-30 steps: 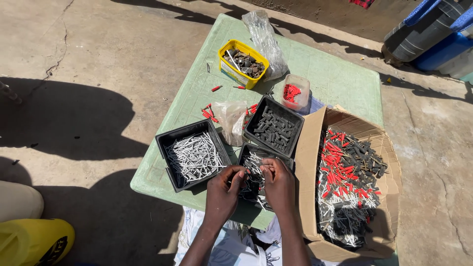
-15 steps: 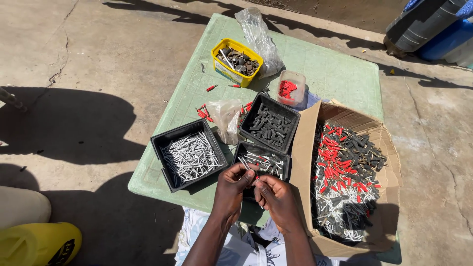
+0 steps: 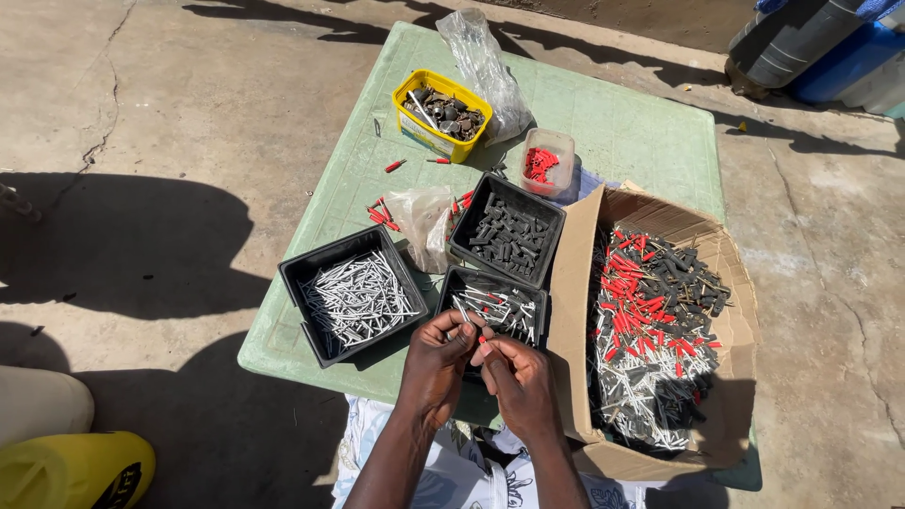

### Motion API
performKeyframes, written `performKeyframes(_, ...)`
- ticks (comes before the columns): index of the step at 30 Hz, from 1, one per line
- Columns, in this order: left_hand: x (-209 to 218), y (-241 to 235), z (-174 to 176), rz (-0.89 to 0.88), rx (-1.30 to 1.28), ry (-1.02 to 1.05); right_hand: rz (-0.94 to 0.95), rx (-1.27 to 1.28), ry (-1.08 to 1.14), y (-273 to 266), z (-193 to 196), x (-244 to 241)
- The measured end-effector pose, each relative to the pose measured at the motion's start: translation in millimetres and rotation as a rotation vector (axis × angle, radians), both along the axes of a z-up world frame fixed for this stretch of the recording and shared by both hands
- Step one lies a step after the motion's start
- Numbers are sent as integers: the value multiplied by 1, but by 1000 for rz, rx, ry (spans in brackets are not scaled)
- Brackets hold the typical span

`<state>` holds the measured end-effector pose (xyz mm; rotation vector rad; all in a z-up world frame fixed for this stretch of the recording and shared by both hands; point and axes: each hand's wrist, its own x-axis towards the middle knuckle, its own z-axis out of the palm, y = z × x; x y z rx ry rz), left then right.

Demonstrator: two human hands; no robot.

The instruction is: Assembling plastic cable clips by inserting metal nails into them manually

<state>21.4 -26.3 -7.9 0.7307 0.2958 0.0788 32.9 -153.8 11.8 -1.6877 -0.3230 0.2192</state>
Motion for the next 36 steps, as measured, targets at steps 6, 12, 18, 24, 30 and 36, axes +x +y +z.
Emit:
performKeyframes(6,-6,0,14,5,39,6,-3,-183,33,-6,0,-3)
performKeyframes(12,-9,8,17,-186,677,-105,-296,-388,-95,-11,34,1)
performKeyframes(18,-14,7,31,-330,1135,-123,-166,-107,-80,-19,18,14)
performKeyframes(24,-15,6,42,-347,1196,-103,-175,83,89,-24,6,13)
performKeyframes(30,-18,2,45,-391,1318,-162,-390,153,-1,-36,19,13)
performKeyframes(36,-22,4,59,-395,1133,-270,-411,241,-87,-45,31,12)
